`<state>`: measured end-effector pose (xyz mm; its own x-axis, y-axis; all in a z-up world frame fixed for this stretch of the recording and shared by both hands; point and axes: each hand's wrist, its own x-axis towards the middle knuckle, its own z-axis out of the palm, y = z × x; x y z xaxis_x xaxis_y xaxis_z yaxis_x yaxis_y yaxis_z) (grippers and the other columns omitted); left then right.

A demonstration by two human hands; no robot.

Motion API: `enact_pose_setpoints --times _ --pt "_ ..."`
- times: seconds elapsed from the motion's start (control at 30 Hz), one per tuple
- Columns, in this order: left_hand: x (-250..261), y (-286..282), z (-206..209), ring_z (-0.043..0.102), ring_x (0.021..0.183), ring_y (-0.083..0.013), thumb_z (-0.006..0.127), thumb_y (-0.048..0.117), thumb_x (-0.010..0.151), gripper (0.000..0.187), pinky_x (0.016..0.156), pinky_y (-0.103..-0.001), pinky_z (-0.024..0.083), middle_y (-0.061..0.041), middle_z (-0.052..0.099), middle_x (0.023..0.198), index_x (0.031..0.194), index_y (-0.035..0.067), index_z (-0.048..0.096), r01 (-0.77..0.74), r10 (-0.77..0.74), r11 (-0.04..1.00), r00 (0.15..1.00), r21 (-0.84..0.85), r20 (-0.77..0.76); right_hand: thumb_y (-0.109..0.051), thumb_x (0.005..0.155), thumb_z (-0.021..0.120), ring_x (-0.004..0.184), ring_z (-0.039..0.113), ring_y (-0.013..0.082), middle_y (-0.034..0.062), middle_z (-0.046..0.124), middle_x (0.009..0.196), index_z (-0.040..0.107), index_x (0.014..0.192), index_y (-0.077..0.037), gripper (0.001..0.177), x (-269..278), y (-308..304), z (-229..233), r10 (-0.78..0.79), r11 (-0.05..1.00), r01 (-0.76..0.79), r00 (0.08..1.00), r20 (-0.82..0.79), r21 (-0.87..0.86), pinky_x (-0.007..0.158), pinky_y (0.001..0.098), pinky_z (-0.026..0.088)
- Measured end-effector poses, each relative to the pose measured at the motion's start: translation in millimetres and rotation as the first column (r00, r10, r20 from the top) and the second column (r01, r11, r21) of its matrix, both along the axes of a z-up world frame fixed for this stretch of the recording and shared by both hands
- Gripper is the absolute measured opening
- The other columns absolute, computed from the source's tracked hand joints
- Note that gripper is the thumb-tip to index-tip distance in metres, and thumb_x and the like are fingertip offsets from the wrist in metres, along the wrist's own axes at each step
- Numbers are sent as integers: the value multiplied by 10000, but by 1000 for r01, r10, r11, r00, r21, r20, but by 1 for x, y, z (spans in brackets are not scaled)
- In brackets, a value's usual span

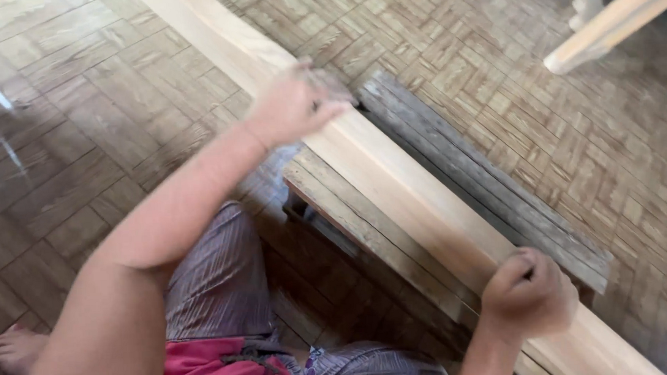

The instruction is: Manual sanding of a long wooden beam using sandpaper to smooth the surface and edges.

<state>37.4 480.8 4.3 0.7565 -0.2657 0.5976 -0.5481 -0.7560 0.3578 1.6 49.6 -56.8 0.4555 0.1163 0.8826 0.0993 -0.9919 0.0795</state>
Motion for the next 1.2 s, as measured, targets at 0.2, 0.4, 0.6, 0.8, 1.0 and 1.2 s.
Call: enact_pose_setpoints --times 0.2,0.4,0.6,0.8,1.0,1.2 --pt "29 123 -15 741 954 -257 355 509 1137 620 1189 -616 302 -64 764 918 928 74 744 -356 375 922 919 153 -125 -34 1063 499 685 571 323 80 612 743 749 865 -122 331 -21 14 23 112 994 -113 983 -146 4 680 447 457" --pt "58 189 -39 646 1203 -318 468 413 1161 431 1108 -506 337 -139 769 1143 1135 137 798 -590 654 697 757 407 -23 -66 1135 552 816 696 313 107 744 892 828 1015 -89 302 -25 14 23 16 997 -28 987 -161 -73 769 421 557" --pt "44 92 -12 511 557 -189 364 555 1193 653 527 -388 490 -11 438 597 699 142 472 -570 650 760 683 314 -333 -71 1130 528 723 628 345 123 688 807 822 949 -95 347 -20 11 17 48 997 -55 991 -127 -50 706 457 509" --pt "7 -92 -26 747 761 -236 734 12 927 85 804 -385 625 -73 750 825 1000 55 738 157 -110 985 876 -63 470 -96 1126 524 664 571 301 102 611 746 737 866 -104 337 -19 1 11 17 998 -25 993 -117 -66 633 423 472" --pt "-13 -117 -38 620 1024 -162 575 296 1022 157 1012 -321 415 73 675 1065 993 193 690 -13 -16 998 900 63 436 -2 1167 585 527 395 311 140 424 620 571 697 -47 472 -20 5 21 188 980 -193 977 -97 -52 560 430 356" --pt "-7 73 -15 765 1016 -308 517 -105 1019 239 1065 -423 607 -152 779 1061 1090 -7 723 111 -9 954 939 -278 344 -29 1148 592 587 463 321 155 465 666 552 723 -28 427 -23 8 20 93 993 -101 988 -127 -57 588 437 380"
